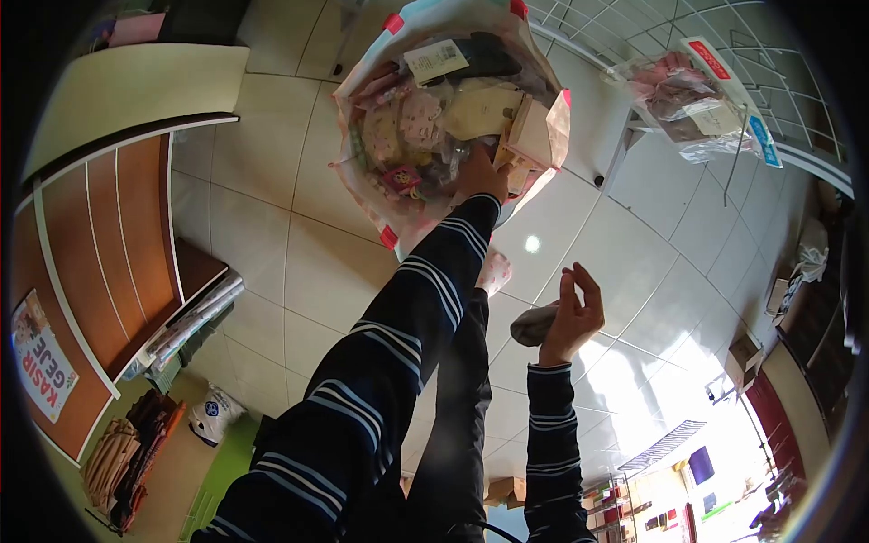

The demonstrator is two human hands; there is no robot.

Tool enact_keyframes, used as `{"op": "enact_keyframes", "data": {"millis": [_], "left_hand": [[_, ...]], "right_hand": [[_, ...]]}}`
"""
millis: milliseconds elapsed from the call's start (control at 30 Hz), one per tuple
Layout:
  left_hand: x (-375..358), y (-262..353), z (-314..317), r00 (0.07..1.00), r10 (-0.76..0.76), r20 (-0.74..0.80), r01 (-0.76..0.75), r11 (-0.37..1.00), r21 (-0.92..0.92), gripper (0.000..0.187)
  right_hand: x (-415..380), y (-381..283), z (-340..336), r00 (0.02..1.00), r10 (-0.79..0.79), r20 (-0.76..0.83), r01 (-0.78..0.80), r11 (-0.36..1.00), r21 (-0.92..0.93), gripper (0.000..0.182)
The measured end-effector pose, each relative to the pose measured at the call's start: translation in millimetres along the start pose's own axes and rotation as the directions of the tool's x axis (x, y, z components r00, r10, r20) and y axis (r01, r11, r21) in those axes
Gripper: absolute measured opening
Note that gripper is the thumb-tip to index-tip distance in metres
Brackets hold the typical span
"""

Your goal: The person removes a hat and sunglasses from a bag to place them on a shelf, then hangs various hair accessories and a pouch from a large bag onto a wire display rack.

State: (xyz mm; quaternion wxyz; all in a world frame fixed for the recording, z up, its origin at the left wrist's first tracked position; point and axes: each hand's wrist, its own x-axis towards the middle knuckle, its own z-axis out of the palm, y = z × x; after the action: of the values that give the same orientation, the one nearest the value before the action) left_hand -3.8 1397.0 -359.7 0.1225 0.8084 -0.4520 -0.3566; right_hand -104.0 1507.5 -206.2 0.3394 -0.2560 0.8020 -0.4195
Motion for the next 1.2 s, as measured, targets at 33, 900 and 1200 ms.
{"op": "enact_keyframes", "data": {"millis": [33,900,1200], "left_hand": [[-1,0,-3,0.996,0.044,0.082,-0.032,0.99,-0.136,0.033],[-213,123,-311,0.631,0.616,0.472,0.001,0.607,-0.795,0.039],[-338,218,-359,0.524,0.852,-0.011,-0.664,0.401,-0.631,0.037]], "right_hand": [[-2,3,-2,1.0,0.012,0.001,-0.012,1.0,-0.001,0.017],[-57,-211,-96,0.841,-0.098,0.532,-0.039,0.97,0.24,0.009],[-120,-325,-153,0.499,-0.83,-0.249,0.862,0.506,0.043,0.008]]}}
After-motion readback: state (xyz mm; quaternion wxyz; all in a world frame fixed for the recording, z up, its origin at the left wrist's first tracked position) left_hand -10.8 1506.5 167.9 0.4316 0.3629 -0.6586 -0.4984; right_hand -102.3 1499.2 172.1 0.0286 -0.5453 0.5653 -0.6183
